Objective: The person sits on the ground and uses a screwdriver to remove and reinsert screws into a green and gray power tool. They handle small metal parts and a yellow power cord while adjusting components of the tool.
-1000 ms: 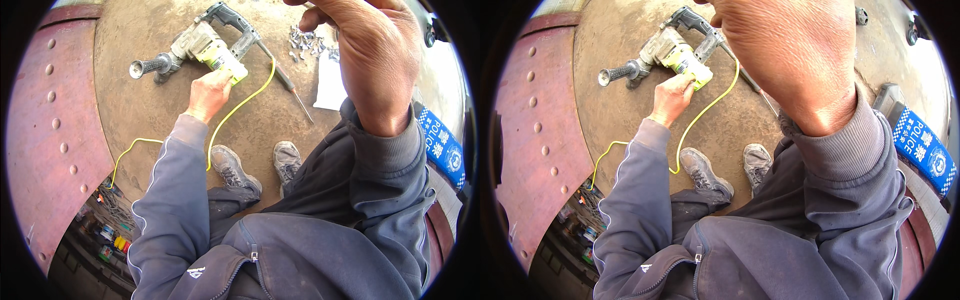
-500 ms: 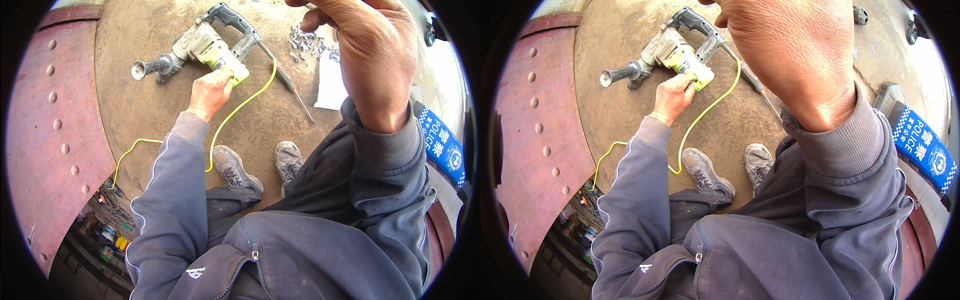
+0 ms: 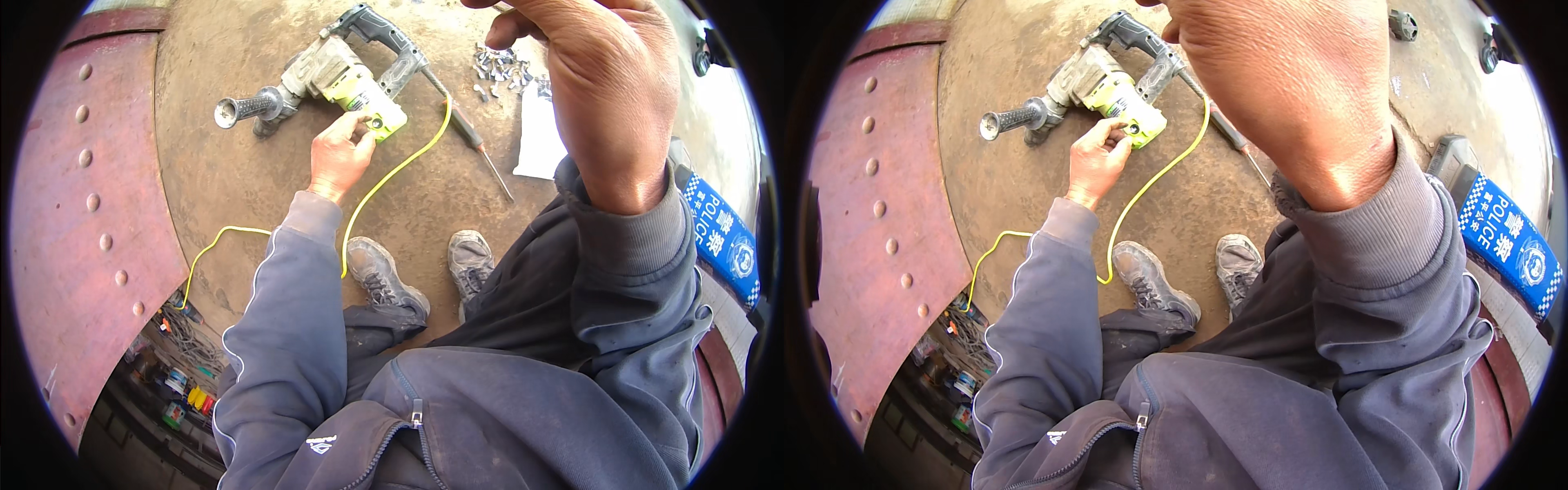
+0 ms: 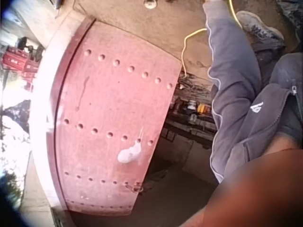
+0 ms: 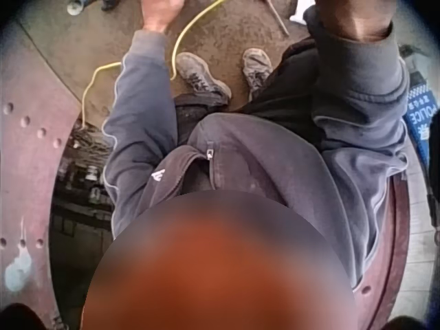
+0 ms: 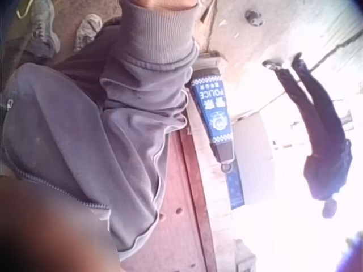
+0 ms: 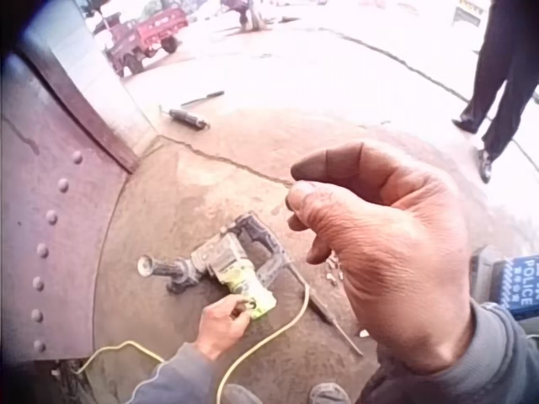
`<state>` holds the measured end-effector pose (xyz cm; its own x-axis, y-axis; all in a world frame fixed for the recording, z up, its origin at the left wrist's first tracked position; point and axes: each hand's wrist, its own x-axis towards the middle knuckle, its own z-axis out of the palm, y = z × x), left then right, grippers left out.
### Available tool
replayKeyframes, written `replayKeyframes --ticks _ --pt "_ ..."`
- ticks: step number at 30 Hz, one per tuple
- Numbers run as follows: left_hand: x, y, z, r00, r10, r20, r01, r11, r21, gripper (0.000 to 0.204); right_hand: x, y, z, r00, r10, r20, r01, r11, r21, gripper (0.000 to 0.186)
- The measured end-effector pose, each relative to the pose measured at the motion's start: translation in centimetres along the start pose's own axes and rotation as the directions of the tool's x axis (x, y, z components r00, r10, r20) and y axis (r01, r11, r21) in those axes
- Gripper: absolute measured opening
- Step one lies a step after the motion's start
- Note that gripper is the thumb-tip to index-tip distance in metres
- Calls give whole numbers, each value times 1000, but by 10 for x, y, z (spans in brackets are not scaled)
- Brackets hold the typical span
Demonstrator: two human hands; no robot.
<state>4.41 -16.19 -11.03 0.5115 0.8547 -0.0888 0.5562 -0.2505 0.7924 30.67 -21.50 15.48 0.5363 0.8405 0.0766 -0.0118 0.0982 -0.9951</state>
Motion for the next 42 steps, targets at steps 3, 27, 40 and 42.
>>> replayKeyframes --ticks 3,27,40,42 --pt "-2 1 -3 999 -22 27 21 999 48 32 0 5 4 999 -37 -22 36 998 -43 22" --pt "-8 -6 -1 990 68 -122 -61 996 59 11 -56 290 -46 657 741 139 121 78 -990 41" --pt "-17 -17 11 979 65 -193 -75 996 -46 14 20 101 -22 768 641 5 -486 587 -647 31" --pt "-23 -18 10 977 56 -208 -69 996 -56 14 9 74 -12 916 360 175 -256 863 -435 25"
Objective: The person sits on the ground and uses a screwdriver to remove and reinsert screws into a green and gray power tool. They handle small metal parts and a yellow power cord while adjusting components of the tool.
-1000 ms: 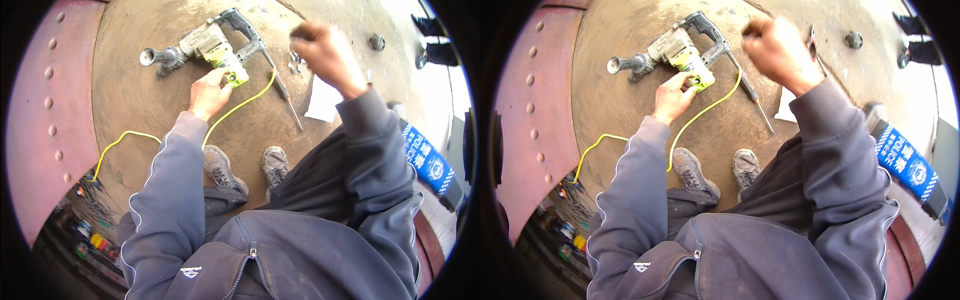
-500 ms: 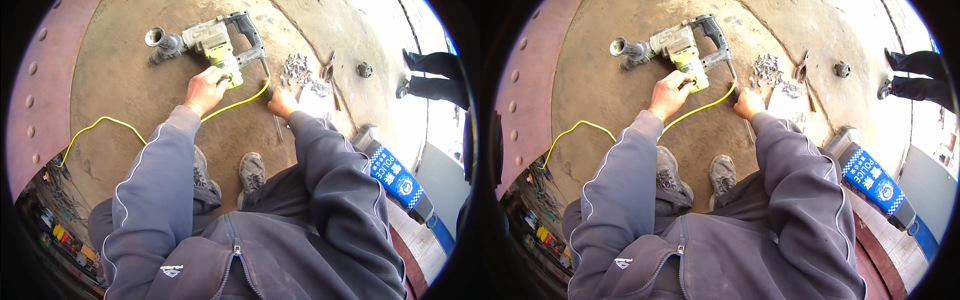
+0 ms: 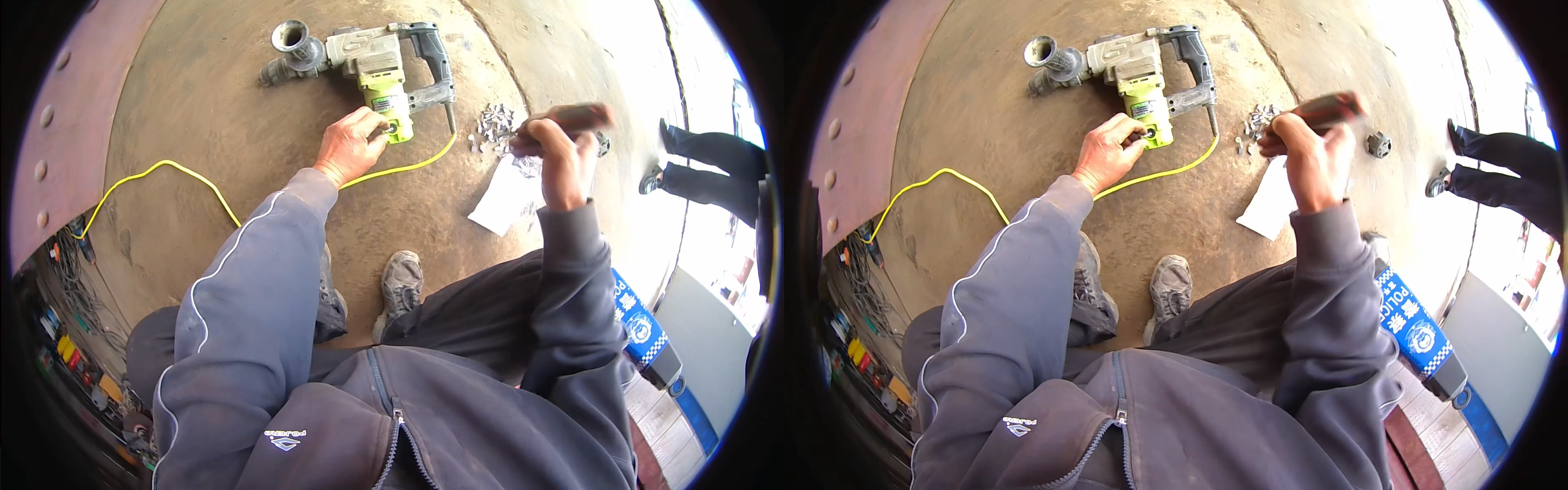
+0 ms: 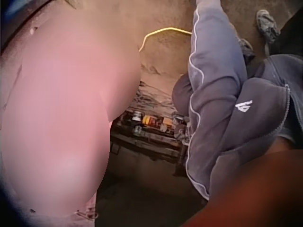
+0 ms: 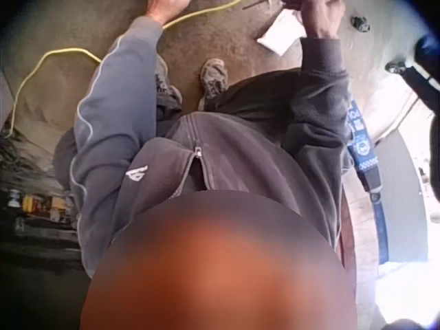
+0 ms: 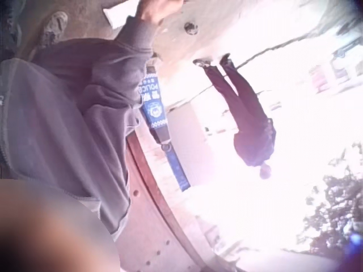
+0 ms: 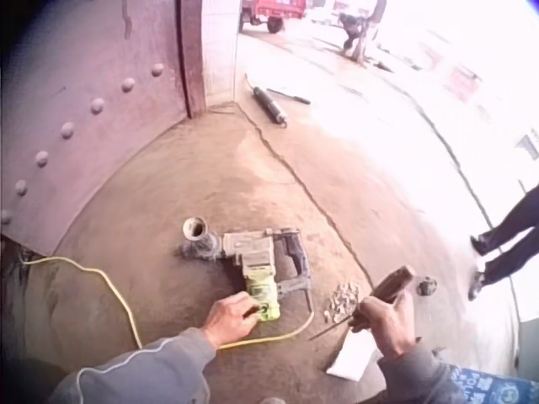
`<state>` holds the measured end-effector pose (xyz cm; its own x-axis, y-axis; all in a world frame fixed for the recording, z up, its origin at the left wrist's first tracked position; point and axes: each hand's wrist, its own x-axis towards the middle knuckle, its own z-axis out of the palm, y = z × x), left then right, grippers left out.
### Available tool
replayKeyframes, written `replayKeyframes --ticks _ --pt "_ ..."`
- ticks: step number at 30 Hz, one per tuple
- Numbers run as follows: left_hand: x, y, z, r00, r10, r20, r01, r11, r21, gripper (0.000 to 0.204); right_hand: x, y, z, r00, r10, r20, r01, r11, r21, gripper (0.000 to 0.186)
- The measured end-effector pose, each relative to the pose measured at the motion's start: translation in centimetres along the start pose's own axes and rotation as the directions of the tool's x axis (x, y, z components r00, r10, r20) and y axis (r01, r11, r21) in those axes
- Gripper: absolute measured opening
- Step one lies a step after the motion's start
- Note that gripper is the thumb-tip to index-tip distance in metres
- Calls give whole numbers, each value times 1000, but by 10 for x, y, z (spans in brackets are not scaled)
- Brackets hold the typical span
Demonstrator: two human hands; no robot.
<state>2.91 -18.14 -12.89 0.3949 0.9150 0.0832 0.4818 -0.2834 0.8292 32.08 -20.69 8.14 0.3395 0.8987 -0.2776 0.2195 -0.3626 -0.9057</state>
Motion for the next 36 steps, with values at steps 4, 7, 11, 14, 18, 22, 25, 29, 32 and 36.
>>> replayKeyframes --ticks 4,7,11,14,18,22,25,29,32,36 --pt "-2 4 8 998 21 -58 -21 1000 8 13 -27 3 41 966 -258 7 241 911 335 32" --pt "-3 3 13 994 22 -103 -18 999 38 13 -27 12 55 966 -216 145 177 954 244 29" --pt "-9 5 17 985 4 -171 -1 1000 22 12 -22 23 66 956 -162 243 135 983 124 29" --pt "-9 5 18 985 15 -171 -8 999 43 14 -22 27 72 963 -118 244 98 991 91 29" --pt "-9 6 19 986 9 -164 -1 999 48 15 -21 39 80 962 -156 225 138 986 92 32" --pt "-10 5 19 986 18 -166 -11 999 45 16 -19 43 83 967 -170 190 157 984 84 33" --pt "-11 3 21 988 8 -157 -1 999 44 16 -18 44 86 970 -172 173 152 981 123 31" --pt "-11 3 21 989 -10 -147 15 999 34 16 -17 47 85 964 -212 162 200 976 88 31" --pt "-11 1 22 988 -6 -155 11 1000 29 15 -16 49 85 964 -208 167 199 977 71 31" --pt "-10 1 22 990 -12 -140 17 999 35 15 -15 48 86 963 -205 175 198 979 53 31"
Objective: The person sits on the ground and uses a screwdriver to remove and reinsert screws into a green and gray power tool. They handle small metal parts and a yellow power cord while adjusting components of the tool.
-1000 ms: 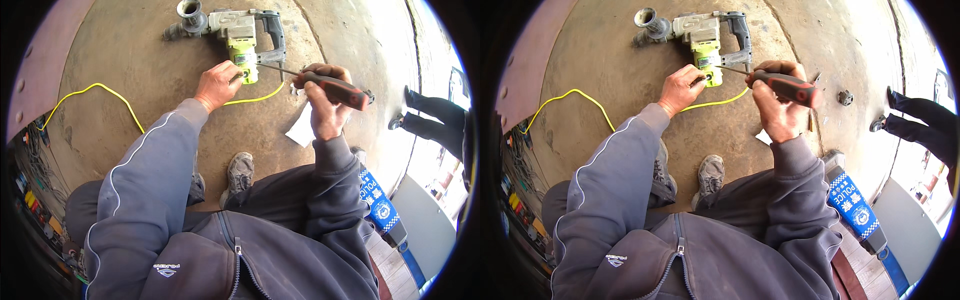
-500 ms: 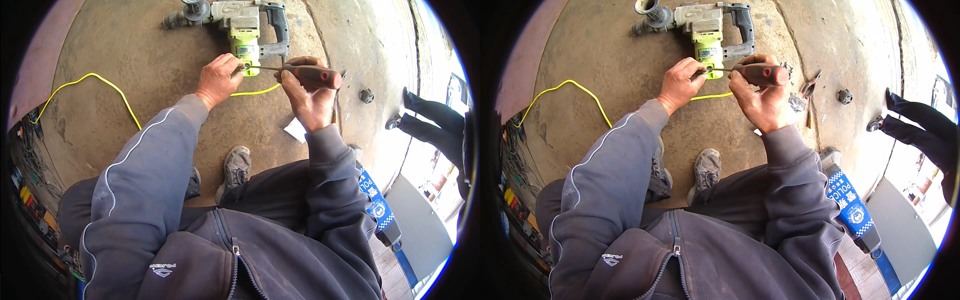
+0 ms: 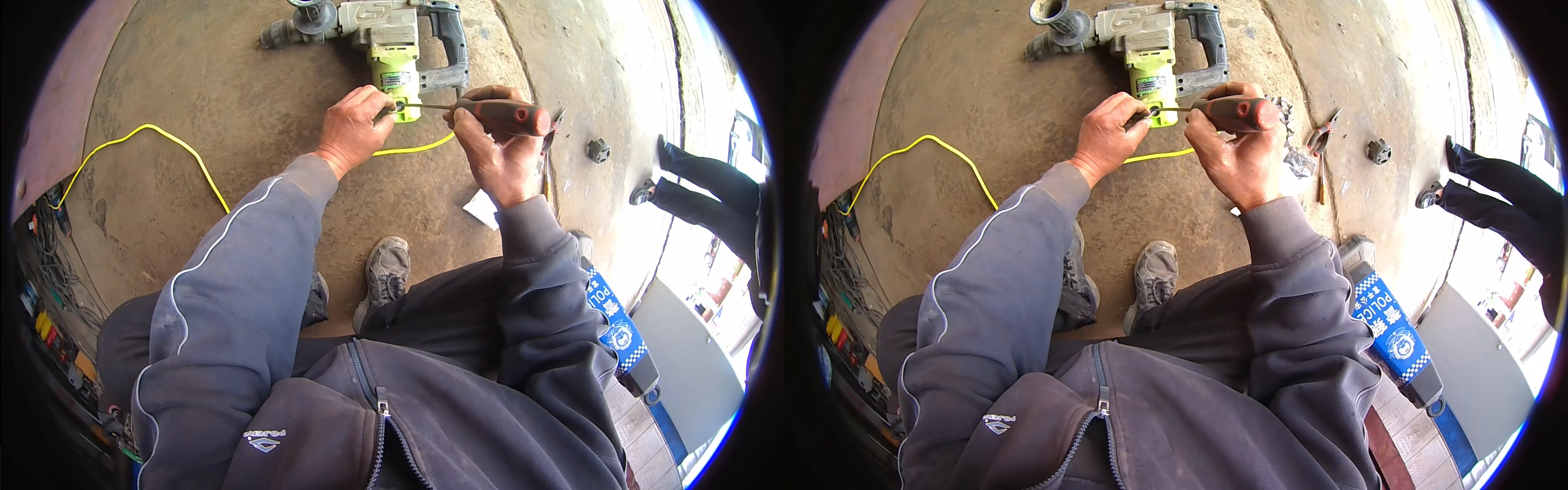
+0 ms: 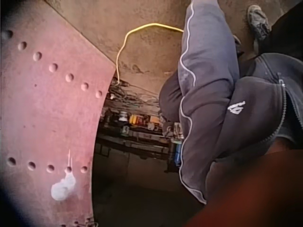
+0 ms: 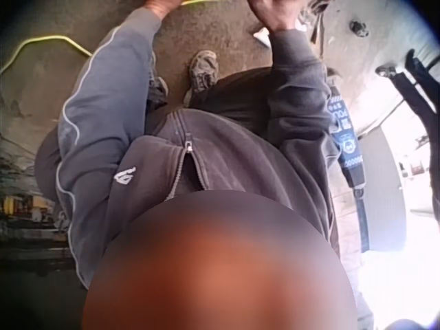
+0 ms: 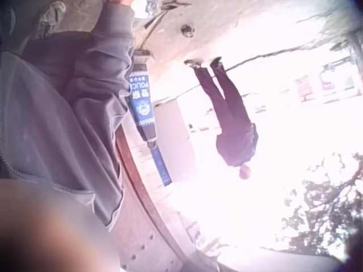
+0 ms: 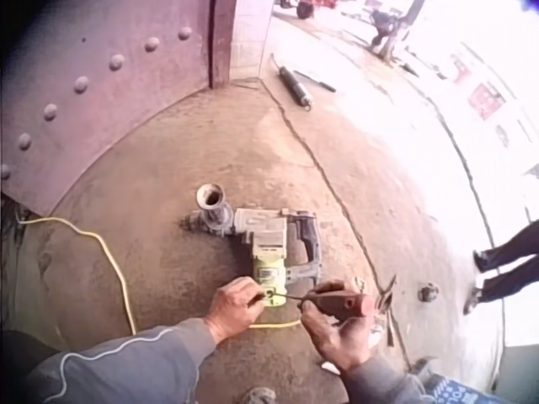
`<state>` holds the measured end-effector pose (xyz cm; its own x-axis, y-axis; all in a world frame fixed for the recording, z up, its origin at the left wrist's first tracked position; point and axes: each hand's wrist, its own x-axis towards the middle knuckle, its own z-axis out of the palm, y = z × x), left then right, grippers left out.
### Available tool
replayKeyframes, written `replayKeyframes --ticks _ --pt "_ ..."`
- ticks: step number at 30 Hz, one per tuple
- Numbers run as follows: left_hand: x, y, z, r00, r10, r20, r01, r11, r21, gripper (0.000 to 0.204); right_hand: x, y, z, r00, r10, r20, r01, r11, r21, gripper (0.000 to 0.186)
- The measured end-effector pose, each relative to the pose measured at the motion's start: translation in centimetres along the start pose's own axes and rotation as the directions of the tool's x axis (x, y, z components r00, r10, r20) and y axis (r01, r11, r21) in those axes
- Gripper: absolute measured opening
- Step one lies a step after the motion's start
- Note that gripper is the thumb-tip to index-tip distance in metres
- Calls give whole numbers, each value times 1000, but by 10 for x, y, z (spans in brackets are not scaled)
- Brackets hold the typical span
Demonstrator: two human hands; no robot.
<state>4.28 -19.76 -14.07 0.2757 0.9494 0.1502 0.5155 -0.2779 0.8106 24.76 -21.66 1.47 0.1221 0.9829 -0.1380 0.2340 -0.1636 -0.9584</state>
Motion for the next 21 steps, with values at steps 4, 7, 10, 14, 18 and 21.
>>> replayKeyframes --ticks 4,7,10,14,18,21 --pt "1 0 0 1000 0 8 0 1000 5 16 0 3 1 999 -38 3 39 999 -12 31" --pt "1 1 -1 1000 3 6 -3 1000 6 16 0 3 1 999 -40 0 40 999 -30 31" --pt "1 1 -2 1000 -5 11 5 1000 5 16 0 4 2 998 -57 5 57 998 -36 30" --pt "2 3 -3 1000 -16 13 16 1000 4 16 -2 2 3 999 -35 16 36 997 -74 29" --pt "2 4 -2 1000 -15 4 15 1000 7 16 -1 8 2 999 -52 -1 52 995 -82 29" --pt "2 3 -2 1000 -11 -8 11 1000 2 16 0 8 4 999 -49 -13 48 996 -80 28"
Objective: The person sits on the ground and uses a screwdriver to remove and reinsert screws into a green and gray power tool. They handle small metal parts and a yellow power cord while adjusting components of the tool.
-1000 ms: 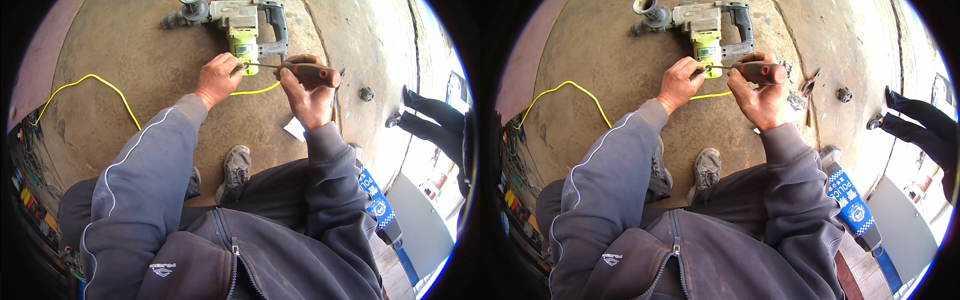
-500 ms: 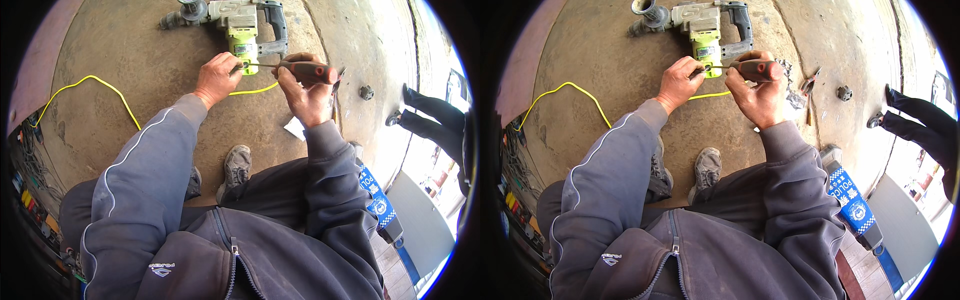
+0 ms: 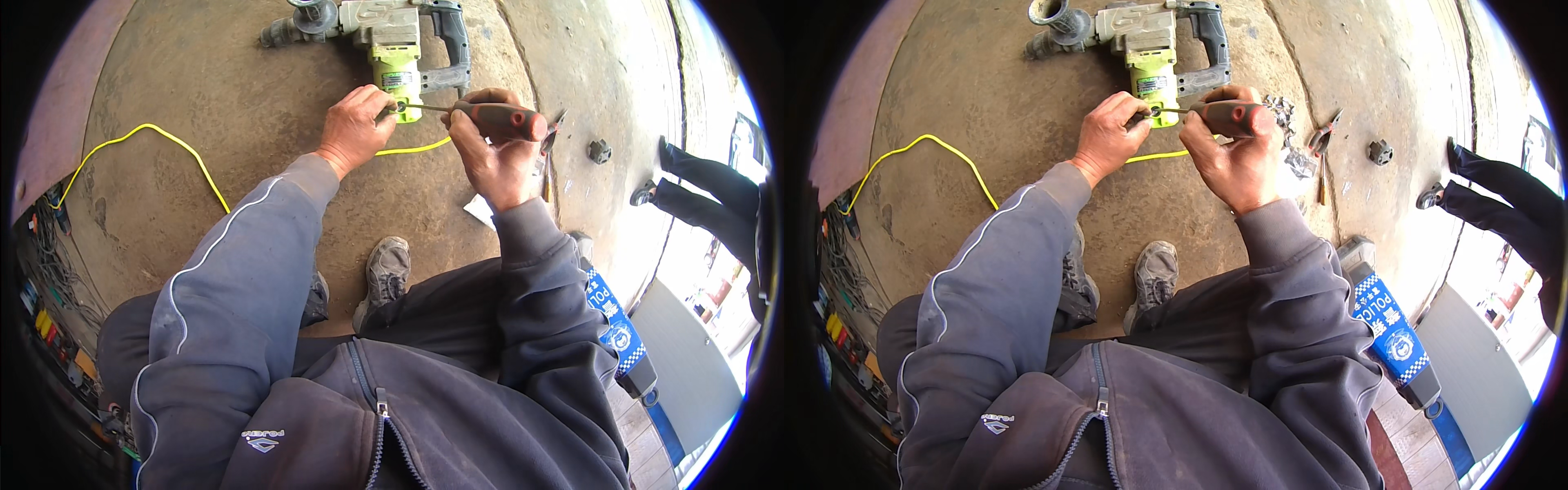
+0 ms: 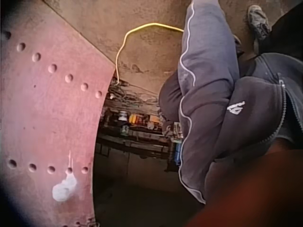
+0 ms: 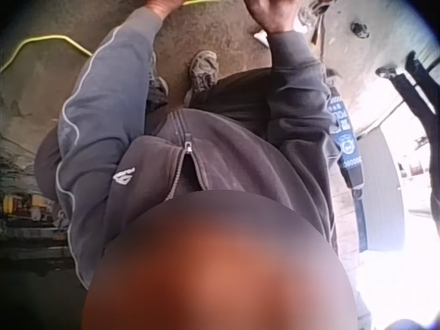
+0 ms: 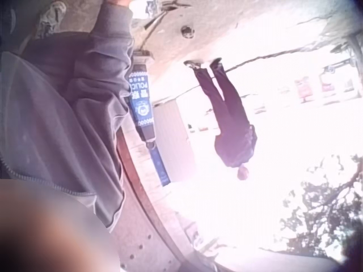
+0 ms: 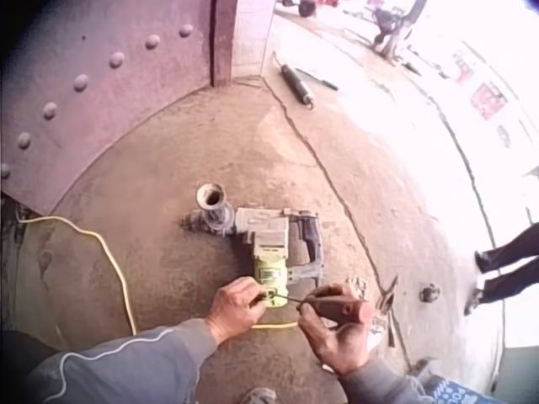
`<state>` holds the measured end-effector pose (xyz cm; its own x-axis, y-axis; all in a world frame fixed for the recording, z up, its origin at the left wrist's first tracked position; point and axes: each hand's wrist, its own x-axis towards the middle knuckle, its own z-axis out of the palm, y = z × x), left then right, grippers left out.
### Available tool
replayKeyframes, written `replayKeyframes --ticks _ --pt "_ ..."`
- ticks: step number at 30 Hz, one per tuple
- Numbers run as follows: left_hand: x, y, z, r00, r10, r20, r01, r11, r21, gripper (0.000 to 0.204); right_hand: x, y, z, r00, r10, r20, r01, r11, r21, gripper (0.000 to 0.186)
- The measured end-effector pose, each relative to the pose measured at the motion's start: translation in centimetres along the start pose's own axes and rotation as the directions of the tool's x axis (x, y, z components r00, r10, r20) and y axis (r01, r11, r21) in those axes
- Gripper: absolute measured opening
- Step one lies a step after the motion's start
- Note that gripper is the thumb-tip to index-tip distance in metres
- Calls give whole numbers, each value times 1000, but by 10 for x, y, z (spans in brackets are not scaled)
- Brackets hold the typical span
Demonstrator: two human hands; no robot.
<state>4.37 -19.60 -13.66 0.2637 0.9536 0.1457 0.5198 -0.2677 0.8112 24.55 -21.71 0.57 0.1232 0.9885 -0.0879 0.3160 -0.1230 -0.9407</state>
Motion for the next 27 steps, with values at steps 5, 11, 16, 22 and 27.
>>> replayKeyframes --ticks 5,11,16,22,27 --pt "1 1 3 1000 6 -16 -5 1000 12 14 -1 -3 4 1000 6 -26 -5 1000 30 28" --pt "1 1 2 999 20 -30 -19 1000 15 17 0 -20 0 991 60 -116 -39 985 170 21" --pt "2 3 -1 999 41 -31 -41 999 14 16 -3 -16 2 998 11 -64 -8 999 49 19" --pt "4 3 -1 997 63 -35 -63 998 17 17 -2 -20 1 993 83 -88 -77 995 69 17" --pt "5 -1 -2 998 60 -25 -61 998 -7 15 -1 -9 5 995 18 -100 -8 996 92 16"
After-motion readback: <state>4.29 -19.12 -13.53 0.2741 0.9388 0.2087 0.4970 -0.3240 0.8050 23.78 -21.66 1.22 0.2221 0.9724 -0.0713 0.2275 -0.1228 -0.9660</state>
